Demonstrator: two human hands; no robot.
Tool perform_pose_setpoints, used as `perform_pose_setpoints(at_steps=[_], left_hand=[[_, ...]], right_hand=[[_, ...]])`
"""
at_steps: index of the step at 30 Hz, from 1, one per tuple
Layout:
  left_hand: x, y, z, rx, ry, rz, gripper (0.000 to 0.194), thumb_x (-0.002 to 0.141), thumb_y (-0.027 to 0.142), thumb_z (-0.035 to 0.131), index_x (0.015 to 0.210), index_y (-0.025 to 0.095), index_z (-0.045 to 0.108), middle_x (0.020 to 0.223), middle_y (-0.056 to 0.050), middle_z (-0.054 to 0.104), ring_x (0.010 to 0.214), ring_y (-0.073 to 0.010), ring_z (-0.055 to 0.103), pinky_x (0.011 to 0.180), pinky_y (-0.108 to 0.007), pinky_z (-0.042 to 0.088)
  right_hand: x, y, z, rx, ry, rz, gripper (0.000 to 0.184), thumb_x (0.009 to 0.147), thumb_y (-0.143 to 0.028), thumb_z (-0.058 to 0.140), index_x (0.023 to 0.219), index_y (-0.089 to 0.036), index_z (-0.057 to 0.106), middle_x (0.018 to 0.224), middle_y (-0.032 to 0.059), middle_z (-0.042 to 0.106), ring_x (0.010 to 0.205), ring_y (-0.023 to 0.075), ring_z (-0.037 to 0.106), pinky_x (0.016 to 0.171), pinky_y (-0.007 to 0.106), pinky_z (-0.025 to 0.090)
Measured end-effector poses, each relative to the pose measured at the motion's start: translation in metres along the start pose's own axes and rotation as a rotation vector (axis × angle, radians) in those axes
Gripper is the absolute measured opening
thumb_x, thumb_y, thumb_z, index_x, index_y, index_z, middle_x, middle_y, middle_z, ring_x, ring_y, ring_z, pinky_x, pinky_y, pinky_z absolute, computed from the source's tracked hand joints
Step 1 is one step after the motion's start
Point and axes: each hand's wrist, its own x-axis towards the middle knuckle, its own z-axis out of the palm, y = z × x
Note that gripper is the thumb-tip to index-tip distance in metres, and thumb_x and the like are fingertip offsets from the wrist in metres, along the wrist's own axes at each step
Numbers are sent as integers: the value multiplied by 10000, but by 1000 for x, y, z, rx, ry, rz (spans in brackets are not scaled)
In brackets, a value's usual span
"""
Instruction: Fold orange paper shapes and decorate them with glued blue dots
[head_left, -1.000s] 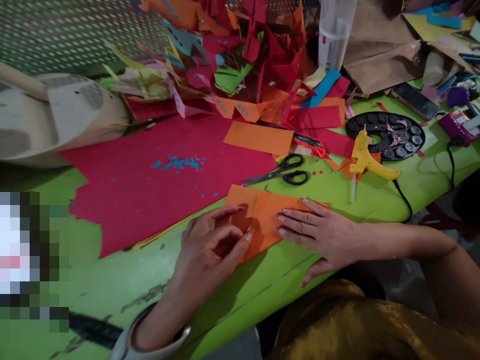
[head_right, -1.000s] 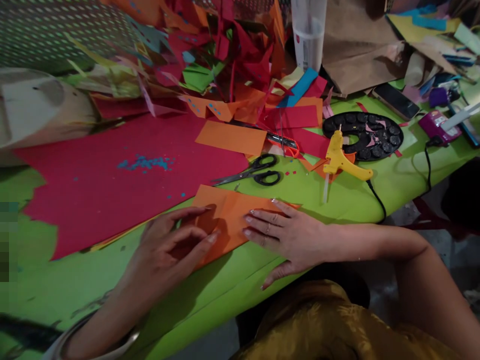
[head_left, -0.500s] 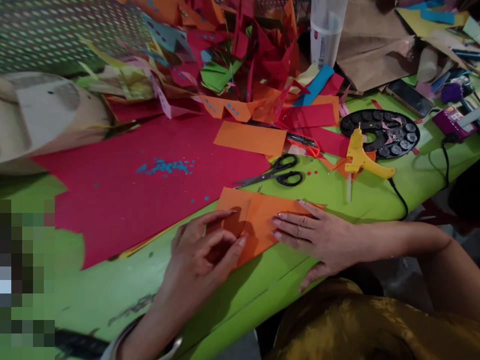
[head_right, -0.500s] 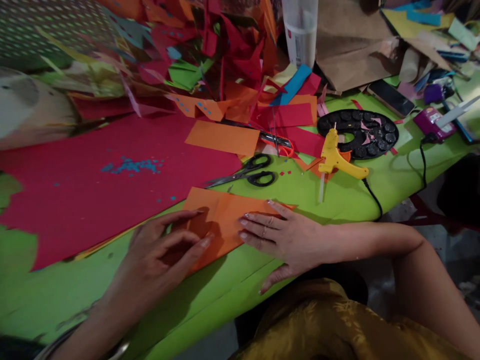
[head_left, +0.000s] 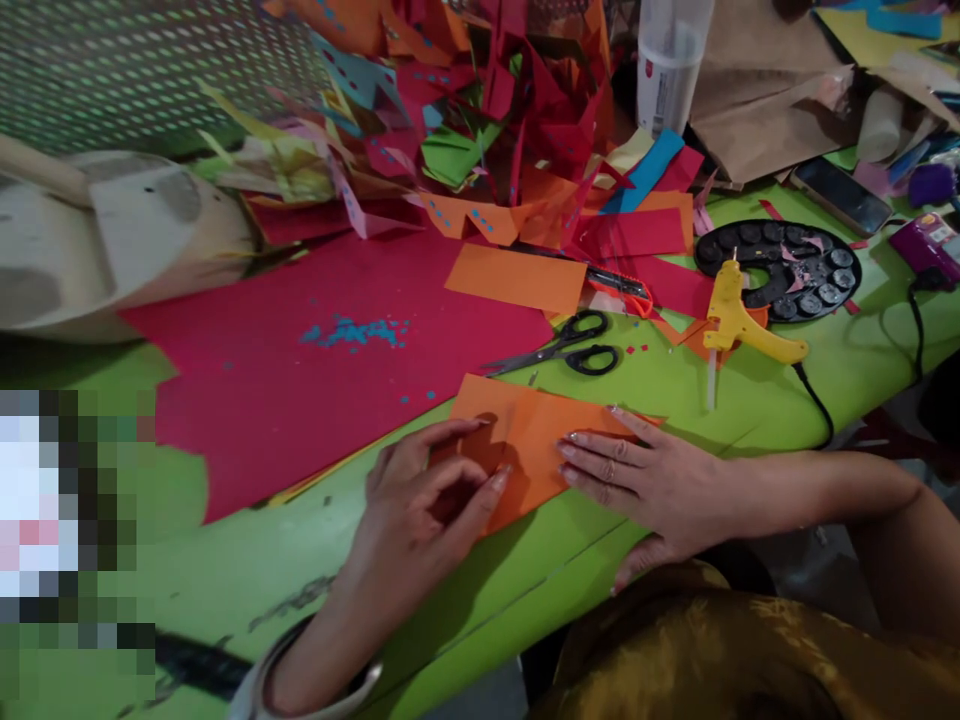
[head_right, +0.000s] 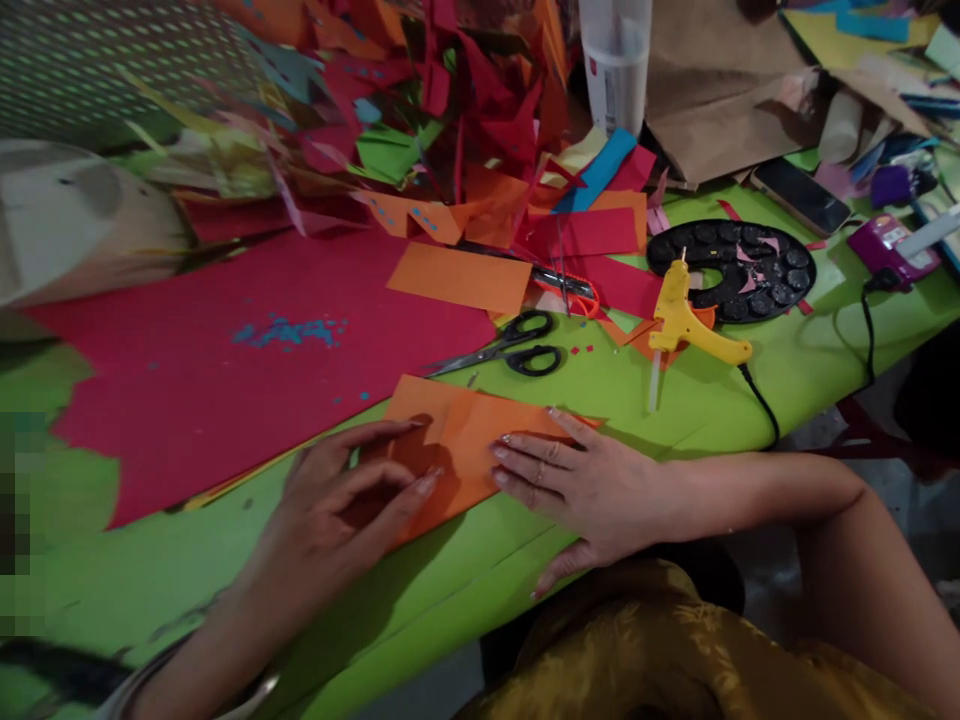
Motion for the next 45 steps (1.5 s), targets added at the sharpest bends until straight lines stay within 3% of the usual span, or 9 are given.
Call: perform_pose_setpoints(at_steps=[9,21,35,45], left_hand=[[-1,3,-1,2,-10,-14,291,885,366,553,646,214,616,1180,-132,599,1124,-319,554,944,-522,415],[-1,-5,1,59,24,85,313,905,394,525,653,233,619,1152,-133,610,1064,-317,573,874,-521,442],[0,-8,4,44,35,69,338,900,418,517,636,232,615,1145,-129,609,1081,-327,586,893,-542,453],[3,-11,9,17,33,58,328,882,423,539,654,208,635,1172,-137,614,1082,-322,590,925,-545,443]], right_hand=[[-2,1,2,-18,22,-15,869,932,-677,362,1508,-29,305,1570,207,328,1499,288,232,1221,541,154],[-1,-2,4,-40,11,-2,851,946,-668,336,1503,-25,303,1588,204,290,1498,290,228,1224,533,128],[-7,-3,-4,40,-51,28,874,937,-685,328,1516,-33,272,1608,201,225,1518,284,165,1223,564,40],[-16,3,3,20,-14,44,905,920,-671,418,1523,-14,259,1605,210,226,1518,277,163,1245,467,104]])
